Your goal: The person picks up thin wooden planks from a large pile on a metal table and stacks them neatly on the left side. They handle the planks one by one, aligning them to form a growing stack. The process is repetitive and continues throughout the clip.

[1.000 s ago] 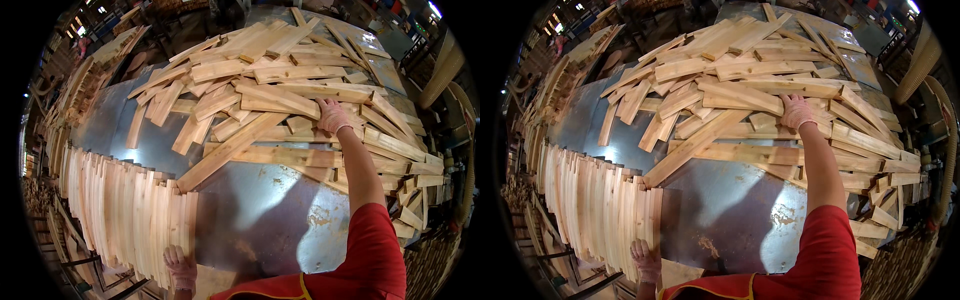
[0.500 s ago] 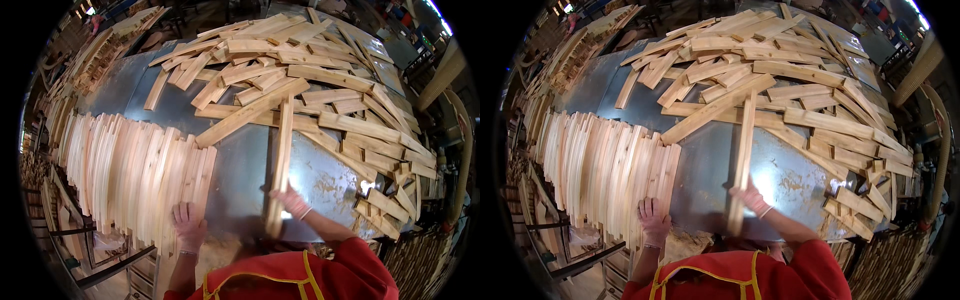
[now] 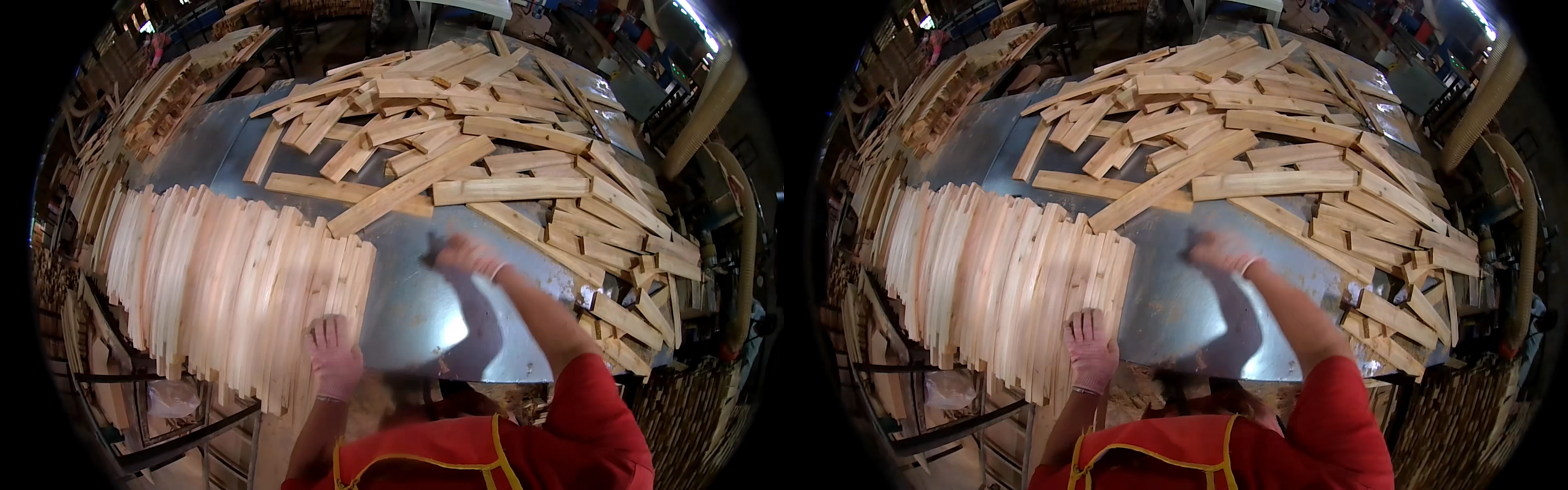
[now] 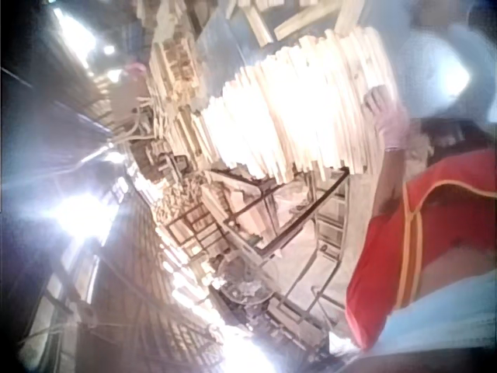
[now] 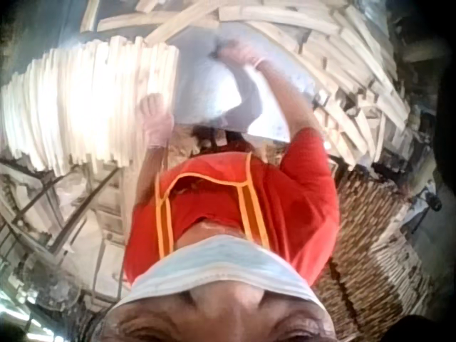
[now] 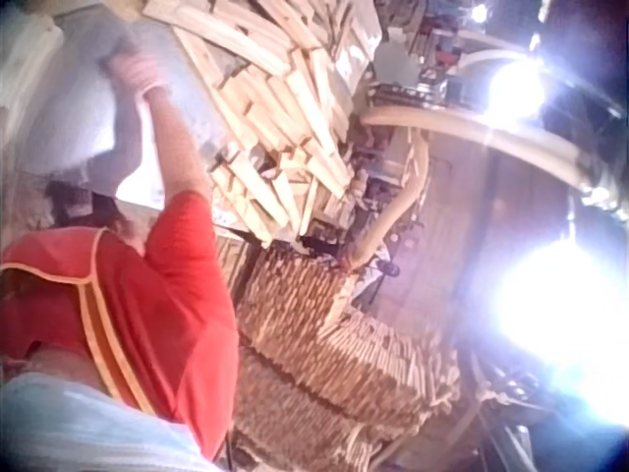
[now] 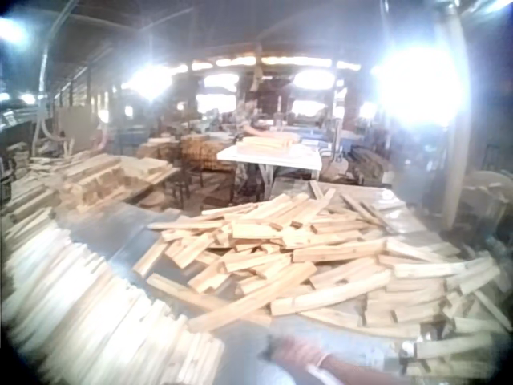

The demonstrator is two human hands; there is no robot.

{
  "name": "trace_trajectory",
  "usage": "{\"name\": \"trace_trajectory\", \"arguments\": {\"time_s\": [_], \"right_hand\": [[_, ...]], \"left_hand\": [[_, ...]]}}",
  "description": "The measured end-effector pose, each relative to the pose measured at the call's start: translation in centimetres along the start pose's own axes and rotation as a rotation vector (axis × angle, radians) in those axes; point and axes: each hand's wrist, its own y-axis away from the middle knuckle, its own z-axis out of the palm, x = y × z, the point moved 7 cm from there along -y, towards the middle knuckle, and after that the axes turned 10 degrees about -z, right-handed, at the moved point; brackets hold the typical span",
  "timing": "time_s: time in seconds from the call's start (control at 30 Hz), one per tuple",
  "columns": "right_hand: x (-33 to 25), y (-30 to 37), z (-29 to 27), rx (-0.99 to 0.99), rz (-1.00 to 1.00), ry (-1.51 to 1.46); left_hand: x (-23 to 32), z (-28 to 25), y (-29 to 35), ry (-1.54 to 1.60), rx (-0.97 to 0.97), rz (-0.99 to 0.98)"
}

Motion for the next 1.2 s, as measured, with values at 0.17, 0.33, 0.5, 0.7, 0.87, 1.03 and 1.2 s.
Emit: {"name": "trace_trajectory", "arguments": {"time_s": [0.17,0.33,0.5,0.7,0.87,1.03,1.2], "right_hand": [[12.4,-2.0,-14.2,0.124,0.202,0.810],[11.7,-5.3,-13.8,-0.156,0.251,0.752],[2.7,-1.5,-8.9,-0.452,-0.147,0.064],[0.2,1.1,0.2,0.101,0.184,-0.471],[-7.0,2.2,12.9,0.014,0.381,-0.639],[-11.5,-0.6,19.4,-0.390,-0.513,-0.034],[1.3,-8.5,0.1,0.125,-0.037,-0.077]], "left_hand": [[1.3,-1.2,-1.1,-0.013,0.068,0.053],[0.3,-0.7,-0.5,0.020,-0.020,0.017],[0.4,-0.5,-0.8,0.026,0.032,0.048],[0.4,-0.7,-1.0,0.042,0.062,0.069],[0.1,-1.4,-0.4,0.117,0.042,0.121],[0.6,-1.5,0.2,0.151,0.077,0.207],[2.1,-2.8,-1.9,0.115,0.100,0.132]]}}
